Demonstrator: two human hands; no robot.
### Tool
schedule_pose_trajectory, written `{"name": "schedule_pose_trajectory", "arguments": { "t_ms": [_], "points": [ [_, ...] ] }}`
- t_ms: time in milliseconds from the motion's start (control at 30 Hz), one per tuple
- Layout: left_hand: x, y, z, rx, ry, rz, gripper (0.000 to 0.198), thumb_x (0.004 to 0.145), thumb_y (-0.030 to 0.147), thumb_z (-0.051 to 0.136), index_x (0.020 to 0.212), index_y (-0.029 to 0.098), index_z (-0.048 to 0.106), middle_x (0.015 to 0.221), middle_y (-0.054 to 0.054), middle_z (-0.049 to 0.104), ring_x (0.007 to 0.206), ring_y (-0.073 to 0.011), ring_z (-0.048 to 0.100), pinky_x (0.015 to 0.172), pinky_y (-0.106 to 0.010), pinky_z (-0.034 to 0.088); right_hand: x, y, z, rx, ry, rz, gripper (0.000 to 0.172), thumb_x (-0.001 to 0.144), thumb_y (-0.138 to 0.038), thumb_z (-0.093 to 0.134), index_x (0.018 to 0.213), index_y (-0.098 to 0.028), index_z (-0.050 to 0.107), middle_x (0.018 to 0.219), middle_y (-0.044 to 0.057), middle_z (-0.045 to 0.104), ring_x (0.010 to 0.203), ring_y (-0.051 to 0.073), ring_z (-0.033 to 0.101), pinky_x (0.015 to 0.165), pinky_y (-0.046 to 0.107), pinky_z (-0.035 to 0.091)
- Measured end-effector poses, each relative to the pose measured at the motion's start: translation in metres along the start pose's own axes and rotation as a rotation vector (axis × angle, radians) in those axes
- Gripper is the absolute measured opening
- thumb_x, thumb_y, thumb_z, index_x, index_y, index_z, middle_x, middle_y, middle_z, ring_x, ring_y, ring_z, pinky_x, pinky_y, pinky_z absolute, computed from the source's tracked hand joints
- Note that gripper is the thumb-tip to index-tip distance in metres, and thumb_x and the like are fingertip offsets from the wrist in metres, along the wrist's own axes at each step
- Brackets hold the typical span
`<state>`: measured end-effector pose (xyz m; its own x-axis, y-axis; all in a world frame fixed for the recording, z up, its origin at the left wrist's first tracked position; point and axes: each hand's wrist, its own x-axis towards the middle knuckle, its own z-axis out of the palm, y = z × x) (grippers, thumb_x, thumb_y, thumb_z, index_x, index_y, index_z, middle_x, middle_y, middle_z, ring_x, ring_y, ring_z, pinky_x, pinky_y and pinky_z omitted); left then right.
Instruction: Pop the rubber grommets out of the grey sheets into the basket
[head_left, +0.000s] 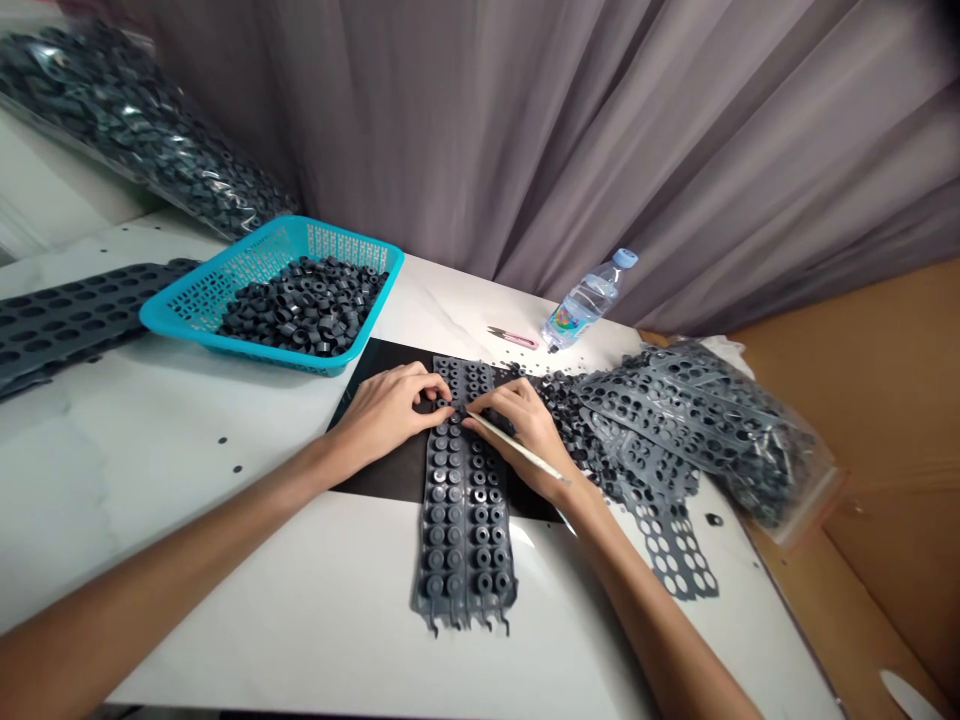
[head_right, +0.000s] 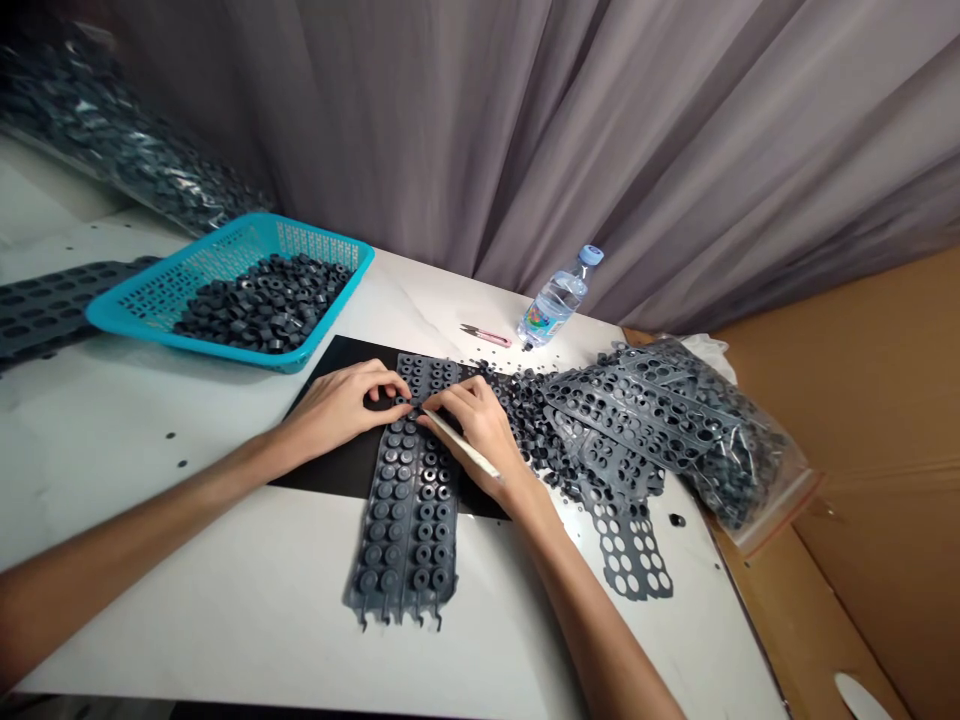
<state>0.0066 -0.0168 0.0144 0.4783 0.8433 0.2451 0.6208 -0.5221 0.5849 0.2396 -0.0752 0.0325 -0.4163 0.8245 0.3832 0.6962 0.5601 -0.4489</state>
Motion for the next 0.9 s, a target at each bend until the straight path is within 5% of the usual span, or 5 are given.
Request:
{"name": "schedule_pose_trajectory", "arguments": {
  "t_ms": [433,700,900],
  "points": [
    [0.003,-0.002,0.001,-0.059,-0.026,-0.041,0.012,0.088,0.042,0.076,0.094,0.031,0.079,0.092,0.005,0.071,0.08,-0.0158,0.067,0.071,-0.03,0.043,0.0,0.0,0.003,-0.101,-0.031,-0.027,0.024,0.103,-0.04,0.065,0.121,-0.025,0.07,0.108,0.006,0.075,0.103,0.027,0.056,0.098,0.045,0.05],
    [0.011,-0.001,-0.002,-0.057,-0.069,-0.103,0.015,0.082,0.044,0.078,0.091,0.033,0.079,0.092,0.005,0.075,0.084,-0.0171,0.068,0.07,-0.029,0.042,0.002,-0.002,0.013,-0.415,-0.089,-0.108,0.034,0.109,-0.038,0.051,0.128,-0.017,0.069,0.117,0.013,0.072,0.106,0.029,0.056,0.097,0.045,0.05],
    [0.012,0.0,0.0,-0.053,-0.076,-0.097,0.015,0.081,0.044,0.078,0.091,0.033,0.079,0.092,0.006,0.075,0.087,-0.019,0.067,0.073,-0.031,0.042,0.007,0.005,0.028,-0.543,0.023,-0.079,0.03,0.11,-0.032,0.048,0.126,-0.014,0.066,0.115,0.015,0.069,0.104,0.03,0.055,0.094,0.044,0.049]
  ]
}}
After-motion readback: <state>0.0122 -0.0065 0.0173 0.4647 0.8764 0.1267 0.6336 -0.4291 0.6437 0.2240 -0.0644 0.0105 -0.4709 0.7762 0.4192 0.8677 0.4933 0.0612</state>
